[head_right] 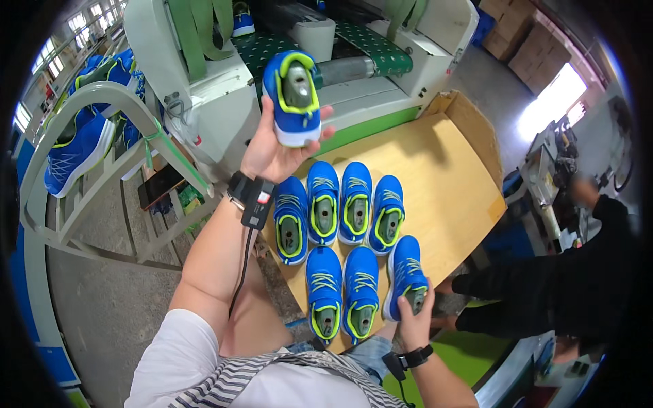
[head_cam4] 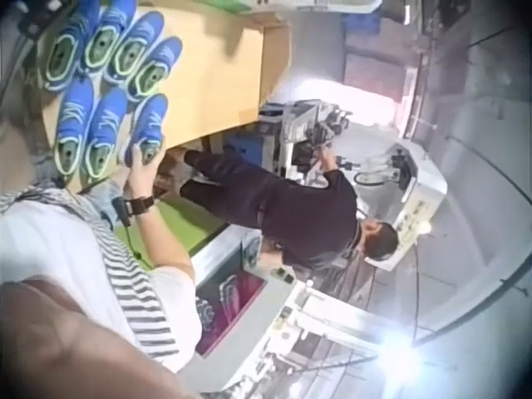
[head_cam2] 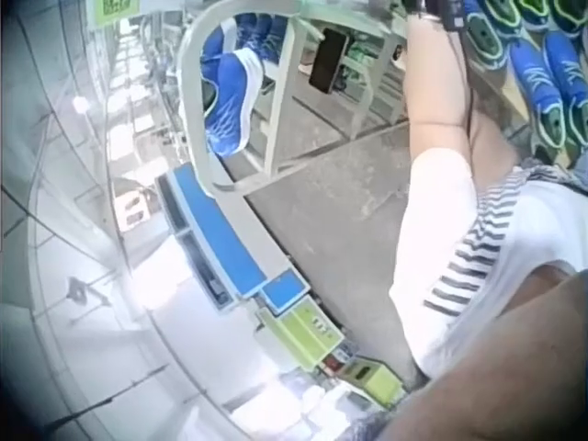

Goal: Checking and placing shoes on a conveyor belt and rack for manufacturing.

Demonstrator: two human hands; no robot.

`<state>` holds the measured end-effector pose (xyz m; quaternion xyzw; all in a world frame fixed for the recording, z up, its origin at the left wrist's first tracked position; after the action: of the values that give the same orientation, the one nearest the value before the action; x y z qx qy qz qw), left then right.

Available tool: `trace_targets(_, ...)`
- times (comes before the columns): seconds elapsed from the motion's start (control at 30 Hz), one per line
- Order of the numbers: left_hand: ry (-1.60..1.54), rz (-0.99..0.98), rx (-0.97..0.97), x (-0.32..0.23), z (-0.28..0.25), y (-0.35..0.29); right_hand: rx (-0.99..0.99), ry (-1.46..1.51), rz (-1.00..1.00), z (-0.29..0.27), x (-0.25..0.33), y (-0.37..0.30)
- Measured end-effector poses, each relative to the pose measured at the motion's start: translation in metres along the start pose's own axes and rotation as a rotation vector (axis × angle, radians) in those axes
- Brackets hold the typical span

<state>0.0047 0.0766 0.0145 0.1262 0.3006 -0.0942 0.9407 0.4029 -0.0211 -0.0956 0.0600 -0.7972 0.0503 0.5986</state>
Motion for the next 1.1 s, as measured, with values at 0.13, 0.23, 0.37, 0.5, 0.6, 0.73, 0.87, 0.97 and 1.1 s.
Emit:
trace_targets(0.13, -0.162, 0.323, -0.085, -0.041, -0.002, 0.004, -0.174, 0.329, 0.088, -0.036, 0.017, 0.054)
trace_targets(0.23, -0.016, 0.081, -0.133, -0.017, 0.001, 0.004, -0.137, 0.342, -0.128, -0.039, 0.076, 0.100)
trace_targets(0.37, 0.157, 0.063, -0.152, -0.026, 0.005, 0.000, -0.066, 0.349, -0.494, 0.002, 0.194, 0.185)
trace_targets(0.5, -0.068, 0.367, -0.280, -0.052, -0.019, -0.003, -0.020, 0.243, -0.758, 0.068, 0.293, 0.296)
trace_targets(0.6, -0.135, 0.403, -0.192, -0.049, -0.011, -0.003, -0.067, -0.147, -0.821, 0.121, 0.322, 0.373)
trace_targets(0.73, -0.192, 0.305, -0.224, -0.032, -0.025, -0.003, 0.036, -0.845, -0.797, 0.200, 0.263, 0.413)
trace_targets(0.87, -0.237, 0.180, -0.273, -0.013, -0.028, -0.011, 0.359, -0.598, -0.972, 0.221, 0.223, 0.362)
trace_targets(0.97, -0.085, 0.077, -0.391, -0.004, -0.029, -0.025, 0.536, -0.739, -0.569, 0.204, 0.180, 0.307)
trace_targets(1.1, -0.043, -0.026, -0.448, 0.019, -0.036, -0.021, 0.225, -0.977, -0.671, 0.108, 0.115, 0.326)
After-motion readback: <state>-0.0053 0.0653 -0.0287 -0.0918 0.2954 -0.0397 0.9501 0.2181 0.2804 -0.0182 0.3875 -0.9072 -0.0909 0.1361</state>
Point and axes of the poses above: each hand's wrist, its own y-axis towards the middle knuckle, its own z-axis out of the palm, x = y × z, the point moved 8 cm from there along y, towards the middle knuckle, and after that the axes turned 8 degrees about -z, right-handed, at the moved point
